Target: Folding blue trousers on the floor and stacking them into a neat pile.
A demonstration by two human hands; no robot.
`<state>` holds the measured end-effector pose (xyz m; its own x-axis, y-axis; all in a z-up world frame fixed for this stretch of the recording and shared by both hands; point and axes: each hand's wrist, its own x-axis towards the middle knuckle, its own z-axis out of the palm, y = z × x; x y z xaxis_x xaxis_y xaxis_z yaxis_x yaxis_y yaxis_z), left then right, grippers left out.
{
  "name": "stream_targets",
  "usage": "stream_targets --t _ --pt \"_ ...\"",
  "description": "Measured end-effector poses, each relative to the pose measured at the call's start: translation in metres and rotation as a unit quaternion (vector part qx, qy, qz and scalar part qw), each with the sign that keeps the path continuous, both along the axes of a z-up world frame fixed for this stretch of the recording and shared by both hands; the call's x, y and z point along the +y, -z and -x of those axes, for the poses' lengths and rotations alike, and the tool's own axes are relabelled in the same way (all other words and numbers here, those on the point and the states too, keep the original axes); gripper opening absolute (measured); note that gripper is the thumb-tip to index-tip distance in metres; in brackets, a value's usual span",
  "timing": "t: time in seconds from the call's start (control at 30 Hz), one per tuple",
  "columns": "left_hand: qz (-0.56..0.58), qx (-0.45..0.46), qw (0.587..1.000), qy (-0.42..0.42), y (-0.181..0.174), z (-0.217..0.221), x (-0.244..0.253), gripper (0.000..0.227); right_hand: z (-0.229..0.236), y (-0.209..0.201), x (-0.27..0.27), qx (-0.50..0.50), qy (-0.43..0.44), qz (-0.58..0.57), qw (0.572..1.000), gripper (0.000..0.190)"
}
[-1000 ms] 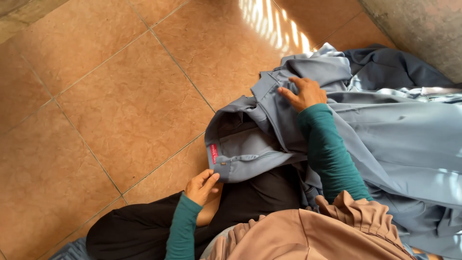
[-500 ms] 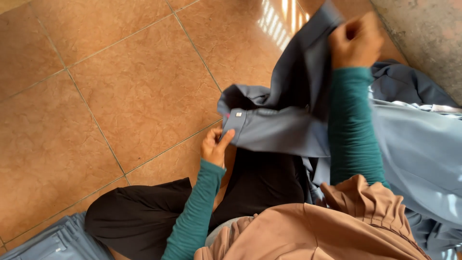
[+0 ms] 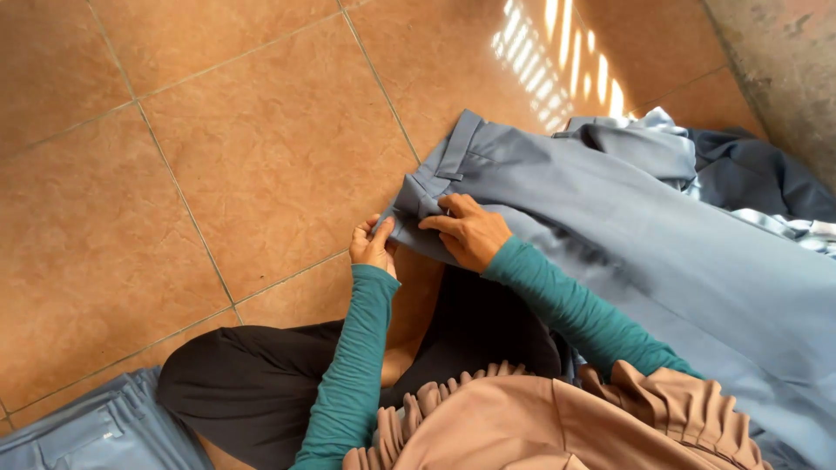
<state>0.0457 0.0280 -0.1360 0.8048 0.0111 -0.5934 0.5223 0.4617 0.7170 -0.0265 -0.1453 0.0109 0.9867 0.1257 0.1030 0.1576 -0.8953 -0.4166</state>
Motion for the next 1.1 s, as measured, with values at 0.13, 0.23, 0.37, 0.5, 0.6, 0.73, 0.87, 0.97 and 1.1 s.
stream_targets --t 0.13,0.23,0.37,0.5,0.6,0.73,0.87,0.97,1.1 --pt "0.010 0.012 1.000 -0.001 -0.034 0.001 -0.011 0.048 -0.009 0.015 -0.015 0.081 0.034 -0.035 0.995 0.041" --pt "-0.003 0.023 1.000 0.016 -0.047 0.004 -0.010 0.054 -0.028 -0.006 -0.034 -0.251 0.115 0.048 0.960 0.015" --pt "0.020 0.020 0.999 0.015 -0.050 0.001 -0.010 0.056 -0.035 -0.051 0.006 -0.347 0.131 0.096 0.924 0.051" --pt "0.084 0.052 0.995 -0.001 -0.042 0.003 -0.009 0.053 0.004 0.043 0.039 -0.119 -0.024 0.108 0.987 0.058" --pt "0.113 0.108 0.987 0.037 -0.034 0.012 -0.008 0.075 0.018 0.056 0.040 -0.130 0.020 0.094 0.987 0.066" --pt "0.085 0.185 0.977 0.058 0.002 0.033 -0.040 0.077 0.042 0.045 0.028 -0.148 0.046 0.171 0.973 0.054" --pt "0.030 0.182 0.982 0.049 0.025 0.022 -0.062 0.086 0.081 0.025 0.008 -0.173 0.085 0.207 0.959 0.040" --pt "0.003 0.127 0.991 0.039 -0.025 -0.007 -0.071 0.090 0.103 0.011 -0.010 -0.204 0.091 0.204 0.953 0.048" --pt "0.026 0.077 0.996 0.041 -0.027 -0.055 -0.071 0.083 0.125 0.022 -0.048 -0.250 0.081 0.204 0.943 0.047"
